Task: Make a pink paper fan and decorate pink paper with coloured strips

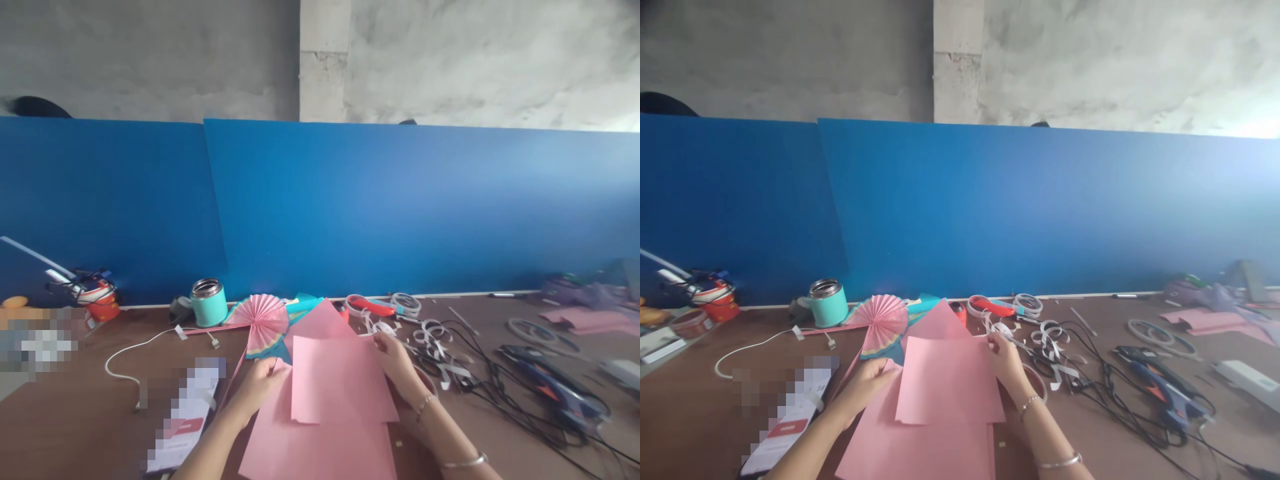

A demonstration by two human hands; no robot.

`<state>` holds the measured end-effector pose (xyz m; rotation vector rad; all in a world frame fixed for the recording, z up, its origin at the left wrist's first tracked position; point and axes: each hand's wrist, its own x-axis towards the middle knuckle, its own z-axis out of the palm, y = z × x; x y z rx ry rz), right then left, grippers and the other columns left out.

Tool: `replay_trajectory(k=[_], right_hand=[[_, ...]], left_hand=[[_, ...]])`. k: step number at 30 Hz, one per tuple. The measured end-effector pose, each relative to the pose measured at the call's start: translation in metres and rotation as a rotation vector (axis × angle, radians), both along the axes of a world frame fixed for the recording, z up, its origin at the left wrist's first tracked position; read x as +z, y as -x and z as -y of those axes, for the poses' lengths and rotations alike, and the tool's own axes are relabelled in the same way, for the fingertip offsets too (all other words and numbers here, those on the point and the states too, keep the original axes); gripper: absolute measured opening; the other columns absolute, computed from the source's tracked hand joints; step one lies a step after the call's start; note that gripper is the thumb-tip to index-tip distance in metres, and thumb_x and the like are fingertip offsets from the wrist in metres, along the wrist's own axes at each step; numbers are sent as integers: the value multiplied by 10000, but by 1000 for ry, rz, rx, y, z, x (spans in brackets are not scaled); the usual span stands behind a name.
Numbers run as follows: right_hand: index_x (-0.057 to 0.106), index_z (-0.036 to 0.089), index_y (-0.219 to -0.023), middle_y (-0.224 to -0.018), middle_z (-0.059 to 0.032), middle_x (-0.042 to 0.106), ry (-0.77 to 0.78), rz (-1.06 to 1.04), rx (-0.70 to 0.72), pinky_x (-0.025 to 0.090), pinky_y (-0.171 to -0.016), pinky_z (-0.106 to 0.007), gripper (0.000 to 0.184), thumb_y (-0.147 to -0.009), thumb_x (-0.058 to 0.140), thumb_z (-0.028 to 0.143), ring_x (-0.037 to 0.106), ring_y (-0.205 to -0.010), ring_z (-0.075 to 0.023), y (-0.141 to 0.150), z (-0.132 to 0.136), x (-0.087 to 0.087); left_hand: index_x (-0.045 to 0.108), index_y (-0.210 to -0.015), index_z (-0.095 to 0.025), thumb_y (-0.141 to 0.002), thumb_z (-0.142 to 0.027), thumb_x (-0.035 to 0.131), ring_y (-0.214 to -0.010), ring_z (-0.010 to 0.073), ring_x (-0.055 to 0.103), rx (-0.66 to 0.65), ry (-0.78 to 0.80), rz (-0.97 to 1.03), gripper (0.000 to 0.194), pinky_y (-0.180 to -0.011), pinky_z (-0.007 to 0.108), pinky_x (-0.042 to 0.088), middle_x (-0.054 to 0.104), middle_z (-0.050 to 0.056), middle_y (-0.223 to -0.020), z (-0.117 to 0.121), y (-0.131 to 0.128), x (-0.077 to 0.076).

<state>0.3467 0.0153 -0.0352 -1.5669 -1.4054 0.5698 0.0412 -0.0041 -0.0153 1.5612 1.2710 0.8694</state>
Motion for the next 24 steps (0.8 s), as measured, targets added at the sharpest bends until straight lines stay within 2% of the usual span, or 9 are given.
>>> replay_trajectory(k=[3,5,8,12,16,20,24], right_hand=[[609,183,-631,-530,39,502,-15,165,27,336,-530,-246,150,-653,530,309,435,-529,-133,6,-2,-2],[651,185,-777,-579,35,539,-43,193,25,363,-553,-254,219,-656,497,284,461,-549,-141,6,-2,-3],[641,174,-991,-703,3,615,-107,89,-38,408,-610,-271,372,-682,470,290,527,-627,-164,0,-2,-3],[631,156,-944,-843,-54,652,-293,-132,-227,424,-676,-278,324,-725,480,341,564,-770,-197,-11,-1,0],[616,143,-1002,-808,-44,634,-404,-284,-472,414,-621,-265,381,-740,478,382,539,-704,-174,-21,-5,-1],[580,121,-1099,-766,-34,613,-365,-302,-606,399,-572,-267,459,-720,464,352,513,-617,-158,-34,-10,-10],[553,120,-1151,-763,-43,610,-273,-211,-617,400,-596,-292,522,-669,446,291,522,-625,-178,-48,-11,-13]], left_hand=[[306,-564,-218,-725,-481,533,-573,110,297,-5,-26,-13,383,-549,238,209,243,-72,-572,1,0,2],[346,-559,-212,-710,-455,563,-576,115,339,1,-15,14,358,-560,234,245,296,-70,-562,2,0,4],[461,-603,-197,-675,-417,616,-628,138,454,-44,57,130,280,-608,236,334,445,-54,-596,2,1,5],[566,-696,-184,-647,-418,644,-742,178,554,-68,126,245,252,-707,262,408,587,-22,-694,0,4,2],[612,-723,-170,-632,-435,662,-792,206,585,72,72,210,285,-736,286,421,636,3,-728,-6,7,-4],[635,-749,-155,-609,-446,685,-816,229,608,164,76,212,326,-741,304,431,665,17,-746,-10,11,-8],[654,-823,-160,-617,-413,681,-950,254,614,177,101,313,328,-835,317,424,701,34,-820,-14,14,-9]])
